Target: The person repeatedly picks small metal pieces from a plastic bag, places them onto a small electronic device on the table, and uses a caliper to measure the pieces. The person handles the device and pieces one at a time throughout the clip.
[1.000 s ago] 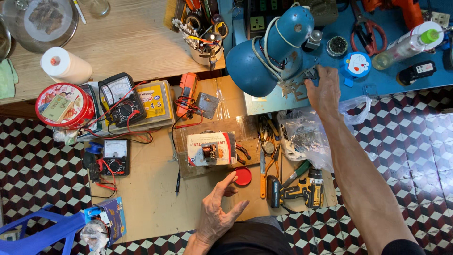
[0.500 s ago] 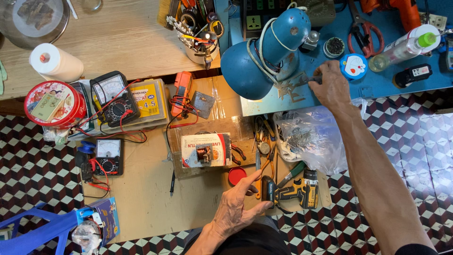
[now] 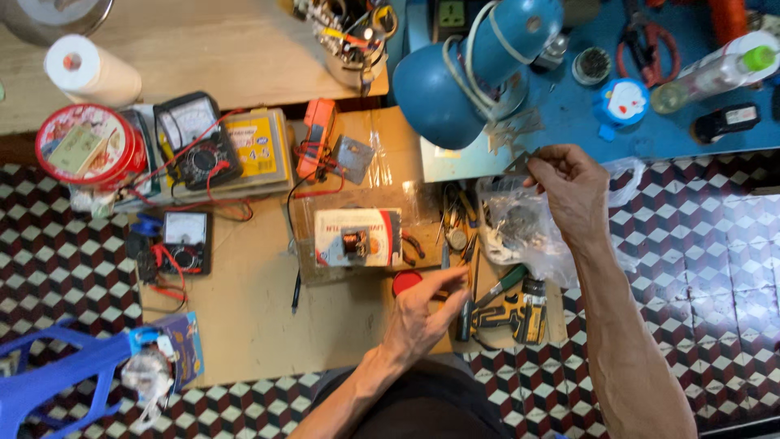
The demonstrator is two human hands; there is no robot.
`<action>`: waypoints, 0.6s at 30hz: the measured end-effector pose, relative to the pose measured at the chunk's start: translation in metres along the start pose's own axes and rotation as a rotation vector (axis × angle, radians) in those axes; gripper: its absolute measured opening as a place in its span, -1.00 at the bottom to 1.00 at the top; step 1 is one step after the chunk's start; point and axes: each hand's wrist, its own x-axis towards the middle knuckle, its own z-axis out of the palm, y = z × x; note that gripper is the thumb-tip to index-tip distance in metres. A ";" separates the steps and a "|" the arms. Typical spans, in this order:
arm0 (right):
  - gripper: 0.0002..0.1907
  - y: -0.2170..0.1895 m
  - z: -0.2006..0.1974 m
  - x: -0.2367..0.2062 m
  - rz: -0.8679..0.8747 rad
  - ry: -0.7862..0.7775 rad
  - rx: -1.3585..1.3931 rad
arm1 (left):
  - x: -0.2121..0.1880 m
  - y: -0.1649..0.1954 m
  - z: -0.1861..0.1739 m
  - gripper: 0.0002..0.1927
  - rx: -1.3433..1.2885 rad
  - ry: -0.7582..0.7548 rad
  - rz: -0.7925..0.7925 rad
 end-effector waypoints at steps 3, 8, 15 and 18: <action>-0.84 -0.013 0.026 -0.067 0.120 -0.096 0.065 | 0.007 0.002 0.004 -0.58 -0.186 0.145 -0.219; -0.84 -0.025 0.060 -0.138 0.105 -0.209 -0.134 | 0.002 -0.003 -0.008 -0.71 -0.132 0.201 -0.088; -0.82 -0.027 0.082 -0.172 -0.222 -0.190 -0.254 | -0.024 -0.021 -0.019 -0.78 -0.114 0.188 -0.040; -0.79 -0.024 0.087 -0.178 -0.226 -0.163 -0.293 | -0.029 -0.028 -0.020 -0.79 -0.148 0.191 -0.031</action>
